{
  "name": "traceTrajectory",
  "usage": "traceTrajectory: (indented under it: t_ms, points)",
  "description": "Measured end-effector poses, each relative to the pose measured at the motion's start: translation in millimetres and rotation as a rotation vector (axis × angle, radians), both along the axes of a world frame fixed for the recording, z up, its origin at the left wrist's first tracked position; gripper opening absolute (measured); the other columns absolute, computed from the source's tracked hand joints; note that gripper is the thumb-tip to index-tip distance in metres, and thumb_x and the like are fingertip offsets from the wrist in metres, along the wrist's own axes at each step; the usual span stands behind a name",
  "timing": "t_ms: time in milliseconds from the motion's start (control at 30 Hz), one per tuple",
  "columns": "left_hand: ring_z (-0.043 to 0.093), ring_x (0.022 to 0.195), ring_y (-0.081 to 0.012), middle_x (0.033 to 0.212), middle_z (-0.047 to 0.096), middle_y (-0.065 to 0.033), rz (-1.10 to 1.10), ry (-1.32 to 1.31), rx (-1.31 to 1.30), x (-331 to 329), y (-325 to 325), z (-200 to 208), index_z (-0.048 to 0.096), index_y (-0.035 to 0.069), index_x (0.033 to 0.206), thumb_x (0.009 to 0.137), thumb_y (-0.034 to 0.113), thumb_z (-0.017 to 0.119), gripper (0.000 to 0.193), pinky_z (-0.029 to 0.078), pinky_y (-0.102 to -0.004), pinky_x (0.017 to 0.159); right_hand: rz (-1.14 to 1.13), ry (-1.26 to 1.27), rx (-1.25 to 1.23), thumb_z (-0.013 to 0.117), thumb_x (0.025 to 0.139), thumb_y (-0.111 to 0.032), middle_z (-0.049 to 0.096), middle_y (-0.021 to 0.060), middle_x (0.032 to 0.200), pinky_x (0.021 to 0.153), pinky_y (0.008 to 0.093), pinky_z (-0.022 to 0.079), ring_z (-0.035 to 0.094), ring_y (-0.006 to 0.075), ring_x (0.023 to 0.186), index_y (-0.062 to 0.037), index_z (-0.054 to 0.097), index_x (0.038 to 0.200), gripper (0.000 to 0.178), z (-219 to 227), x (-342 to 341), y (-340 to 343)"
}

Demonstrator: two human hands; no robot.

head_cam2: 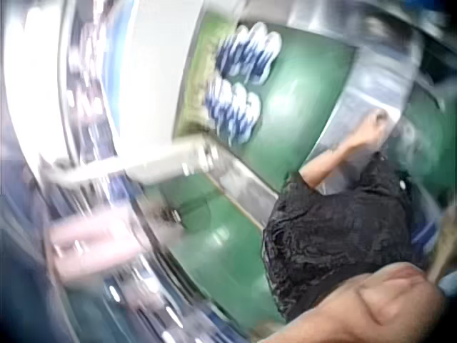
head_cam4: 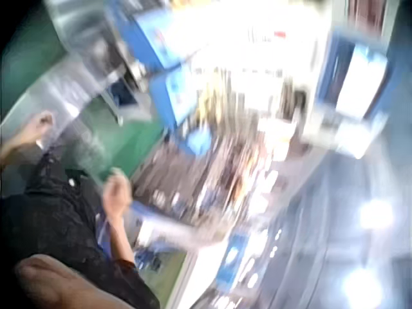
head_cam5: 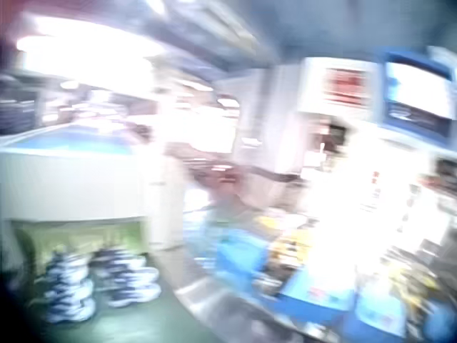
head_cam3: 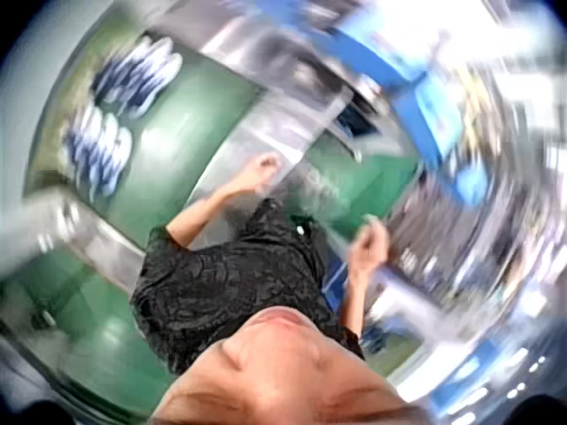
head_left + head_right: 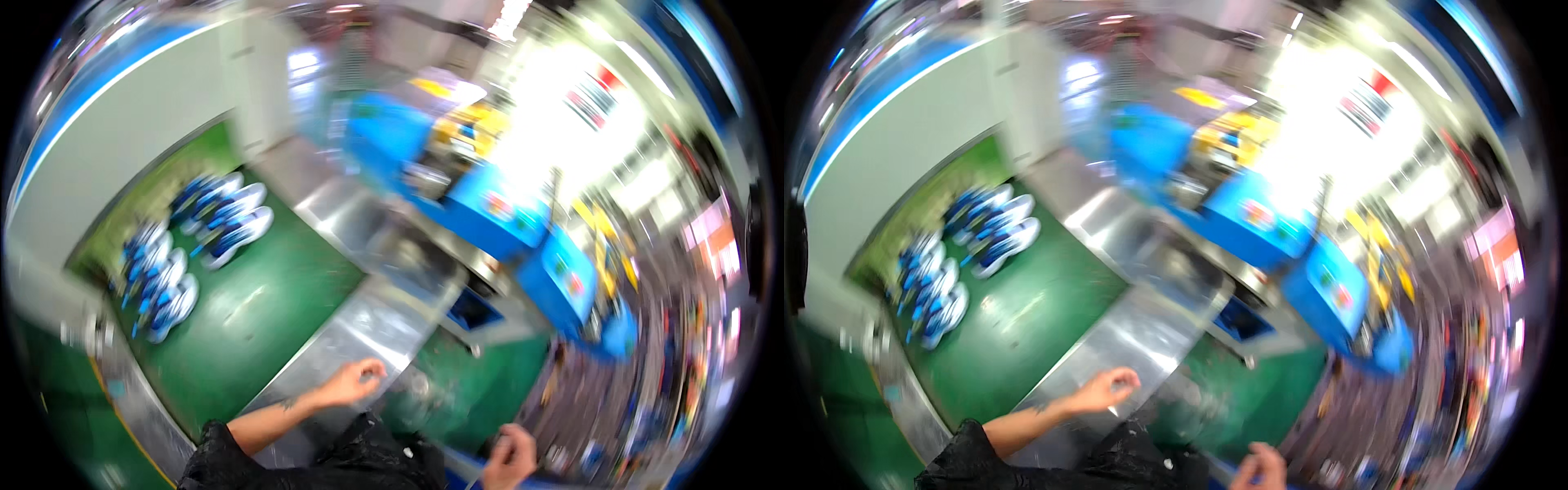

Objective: The person picks up shoes from a conveyor belt, places them into a shoe-lasting machine, and then puts them into a cooling or setting machine.

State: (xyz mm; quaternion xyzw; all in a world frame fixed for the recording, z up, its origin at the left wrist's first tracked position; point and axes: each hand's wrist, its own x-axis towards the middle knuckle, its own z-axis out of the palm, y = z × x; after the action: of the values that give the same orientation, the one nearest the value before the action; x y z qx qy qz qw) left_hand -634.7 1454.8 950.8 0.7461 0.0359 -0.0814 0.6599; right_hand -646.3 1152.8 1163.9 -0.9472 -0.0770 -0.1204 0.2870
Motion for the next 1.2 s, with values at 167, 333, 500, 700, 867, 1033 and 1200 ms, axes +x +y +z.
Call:
traceTrajectory:
  t_ms: [167,333,500,700,867,1033,1200]
  points:
    - [0.061,0.091,-0.0382,0.099,0.065,-0.0189,1.242,-0.050,0.570,-104,159,-116,0.063,0.005,0.104,0.082,0.008,0.058,0.023,0.048,-0.0454,0.082,0.658,0.568,0.111,0.070,0.083,-0.012,0.067,0.0185,0.109,0.083,0.0374,0.054,0.067,0.0275,0.101,-0.0003,0.062,0.114,0.034,-85,140,220]
    - [0.048,0.119,-0.0412,0.133,0.050,-0.0176,1.593,0.400,1.145,-294,246,-180,0.056,0.000,0.113,0.082,0.007,0.060,0.032,0.037,-0.0494,0.100,1.549,0.518,-0.216,0.075,0.083,-0.023,0.055,0.0237,0.129,0.098,0.0399,0.048,0.058,0.0367,0.117,0.0014,0.047,0.133,0.062,-106,102,535]
    - [0.047,0.126,-0.0375,0.135,0.051,-0.0167,1.594,0.407,1.086,-304,276,-166,0.055,-0.002,0.114,0.085,0.005,0.059,0.030,0.035,-0.0492,0.105,2.143,-0.040,-0.212,0.082,0.072,-0.027,0.057,0.0222,0.123,0.092,0.0431,0.051,0.058,0.0374,0.113,0.0027,0.045,0.131,0.076,-212,-46,746]
    - [0.050,0.123,-0.0382,0.133,0.054,-0.0177,1.670,0.397,1.116,-316,250,-200,0.055,-0.003,0.109,0.080,-0.001,0.057,0.030,0.037,-0.0504,0.103,2.055,0.192,-0.406,0.079,0.070,-0.027,0.064,0.0227,0.095,0.075,0.0469,0.055,0.065,0.0414,0.087,0.0032,0.052,0.120,0.064,-266,-79,700]
    - [0.051,0.120,-0.0382,0.130,0.054,-0.0166,1.647,0.453,1.117,-291,328,-150,0.053,0.000,0.119,0.079,0.006,0.060,0.041,0.038,-0.0487,0.104,1.141,0.958,-0.452,0.086,0.064,-0.049,0.070,0.0153,0.108,0.093,0.0345,0.050,0.067,0.0225,0.099,-0.0023,0.061,0.125,0.081,-162,29,543]
    - [0.050,0.127,-0.0311,0.135,0.050,-0.0210,0.990,0.462,-0.784,-183,305,-3,0.039,0.003,0.142,0.096,0.040,0.058,0.062,0.043,-0.0436,0.104,1.381,0.890,-0.196,0.089,0.066,-0.031,0.070,0.0138,0.107,0.090,0.0378,0.053,0.067,0.0226,0.100,-0.0010,0.063,0.120,0.067,-4,114,443]
    - [0.049,0.129,-0.0297,0.140,0.047,-0.0215,0.568,0.191,-0.983,-76,278,166,0.031,0.000,0.147,0.092,0.043,0.061,0.076,0.044,-0.0415,0.105,1.960,-0.199,0.326,0.061,0.081,-0.011,0.049,0.0200,0.131,0.102,0.0443,0.044,0.050,0.0338,0.122,-0.0040,0.045,0.129,0.050,84,146,478]
